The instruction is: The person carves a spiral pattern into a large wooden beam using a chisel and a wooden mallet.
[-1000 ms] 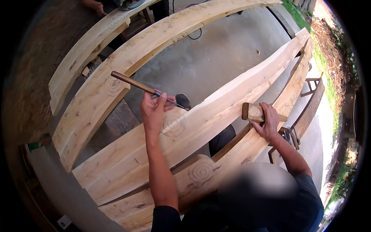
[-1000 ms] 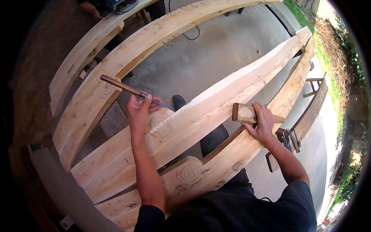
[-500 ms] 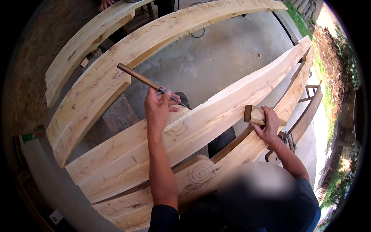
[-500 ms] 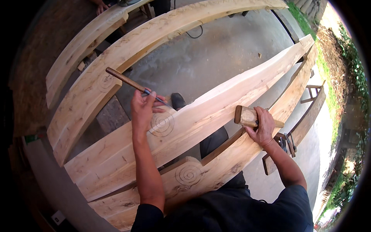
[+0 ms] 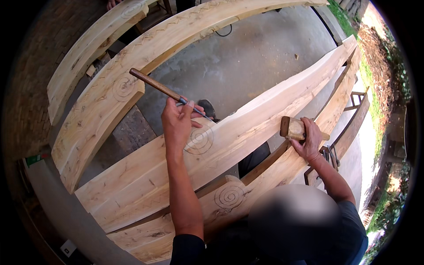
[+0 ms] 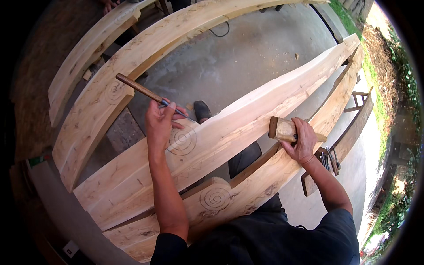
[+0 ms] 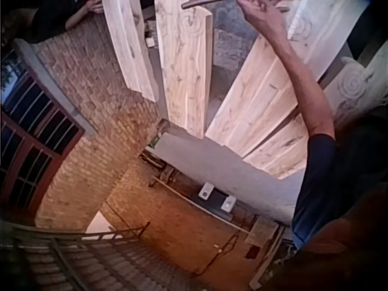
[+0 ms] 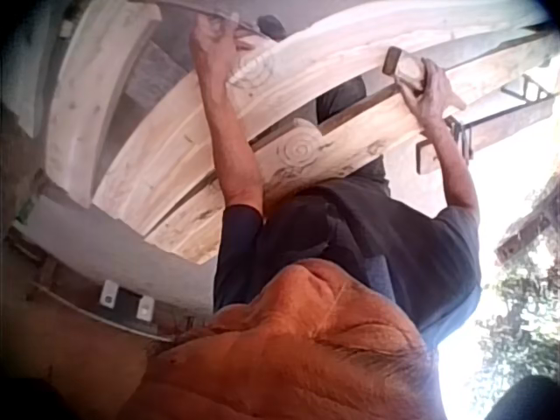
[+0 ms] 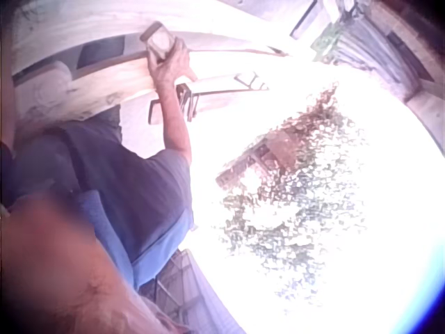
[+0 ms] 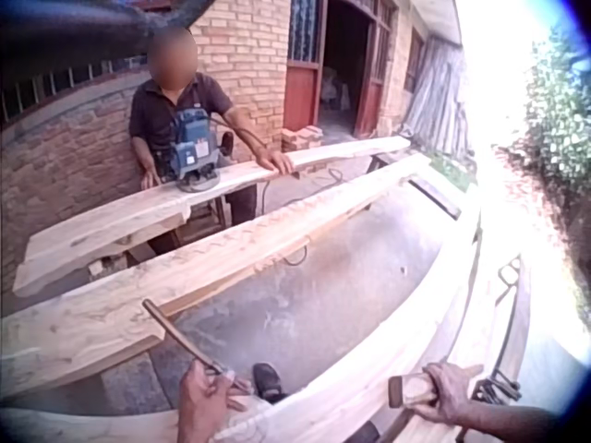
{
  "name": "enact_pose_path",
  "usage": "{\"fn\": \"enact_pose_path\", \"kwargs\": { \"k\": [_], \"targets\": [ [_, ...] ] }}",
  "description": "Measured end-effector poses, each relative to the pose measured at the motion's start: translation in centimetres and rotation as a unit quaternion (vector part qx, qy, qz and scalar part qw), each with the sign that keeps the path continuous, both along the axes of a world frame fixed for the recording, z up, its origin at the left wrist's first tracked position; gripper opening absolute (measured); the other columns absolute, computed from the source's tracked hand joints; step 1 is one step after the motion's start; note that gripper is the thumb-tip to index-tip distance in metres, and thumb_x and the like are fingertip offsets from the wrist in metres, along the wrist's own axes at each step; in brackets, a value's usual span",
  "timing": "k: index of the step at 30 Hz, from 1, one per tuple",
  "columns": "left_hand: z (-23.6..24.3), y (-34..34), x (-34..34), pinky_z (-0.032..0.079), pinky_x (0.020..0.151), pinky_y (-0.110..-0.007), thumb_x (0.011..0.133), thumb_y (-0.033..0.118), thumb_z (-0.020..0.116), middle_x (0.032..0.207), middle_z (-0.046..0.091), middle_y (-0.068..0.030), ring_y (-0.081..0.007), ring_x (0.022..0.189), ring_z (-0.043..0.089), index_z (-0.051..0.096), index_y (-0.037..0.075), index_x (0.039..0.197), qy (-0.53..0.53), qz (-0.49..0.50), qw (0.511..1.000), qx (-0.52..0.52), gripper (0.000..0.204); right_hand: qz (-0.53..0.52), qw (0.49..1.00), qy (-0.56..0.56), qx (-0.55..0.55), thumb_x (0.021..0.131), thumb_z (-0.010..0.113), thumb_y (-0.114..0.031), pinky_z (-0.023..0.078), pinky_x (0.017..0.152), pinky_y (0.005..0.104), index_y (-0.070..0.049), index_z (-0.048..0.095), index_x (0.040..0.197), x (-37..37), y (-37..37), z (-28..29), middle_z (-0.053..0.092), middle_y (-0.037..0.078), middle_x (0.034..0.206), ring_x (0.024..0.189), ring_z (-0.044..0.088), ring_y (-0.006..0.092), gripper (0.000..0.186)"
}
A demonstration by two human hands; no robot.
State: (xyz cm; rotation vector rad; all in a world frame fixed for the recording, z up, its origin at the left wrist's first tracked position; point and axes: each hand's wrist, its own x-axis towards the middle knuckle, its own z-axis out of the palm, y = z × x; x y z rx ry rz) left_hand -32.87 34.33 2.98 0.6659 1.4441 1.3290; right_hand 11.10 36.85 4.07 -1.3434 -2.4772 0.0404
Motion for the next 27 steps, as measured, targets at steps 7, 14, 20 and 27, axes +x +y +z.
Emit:
{"fn": "enact_pose_path", "kwargs": {
  "k": [7, 14, 20, 27],
  "targets": [
    [-0.1, 0.0, 0.1, 0.057, 0.051, -0.027, 0.107, 0.009, 0.061, 0.093, 0.076, -0.0165, -0.0189, 0.075, 0.078, 0.049, 0.004, 0.115, 0.037, 0.007, 0.999, -0.014, 0.015, 0.025, 0.993, 0.028, -0.115, 0.081, 0.089, -0.036, 0.058, 0.075, 0.0414, -0.003, 0.053, 0.142, -2.0, 2.7, 2.2, 0.071, 0.019, 0.112, 0.09, 0.072, 0.036, 0.079],
    [-0.1, 0.3, 0.4, 0.056, 0.049, -0.027, 0.107, 0.008, 0.059, 0.092, 0.076, -0.0158, -0.0174, 0.073, 0.077, 0.049, 0.003, 0.114, 0.068, 0.008, 0.997, -0.035, 0.014, -0.023, 0.747, 0.307, -0.589, 0.093, 0.077, -0.059, 0.053, 0.058, 0.0247, -0.002, 0.054, 0.132, -19.6, 12.2, 9.1, 0.069, 0.008, 0.097, 0.066, 0.064, 0.0095, 0.073],
    [0.3, 0.2, 0.7, 0.054, 0.047, -0.026, 0.108, 0.009, 0.057, 0.092, 0.076, -0.0145, -0.0174, 0.074, 0.077, 0.047, 0.005, 0.116, 0.055, 0.012, 0.998, -0.025, 0.013, 0.19, 0.898, 0.163, -0.362, 0.086, 0.085, -0.044, 0.057, 0.068, 0.0304, -0.002, 0.068, 0.12, -32.9, 19.2, 12.0, 0.07, 0.006, 0.091, 0.08, 0.067, 0.014, 0.056],
    [0.0, 0.2, 0.5, 0.053, 0.046, -0.026, 0.11, 0.012, 0.057, 0.092, 0.076, -0.0141, -0.0183, 0.077, 0.077, 0.048, 0.006, 0.117, 0.053, 0.02, 0.998, -0.027, 0.012, 0.208, 0.966, 0.034, -0.147, 0.072, 0.082, -0.043, 0.06, 0.086, 0.0435, -0.017, 0.077, 0.13, -42.8, 21.5, 10.4, 0.079, 0.011, 0.101, 0.094, 0.076, 0.0298, 0.064]
  ]
}}
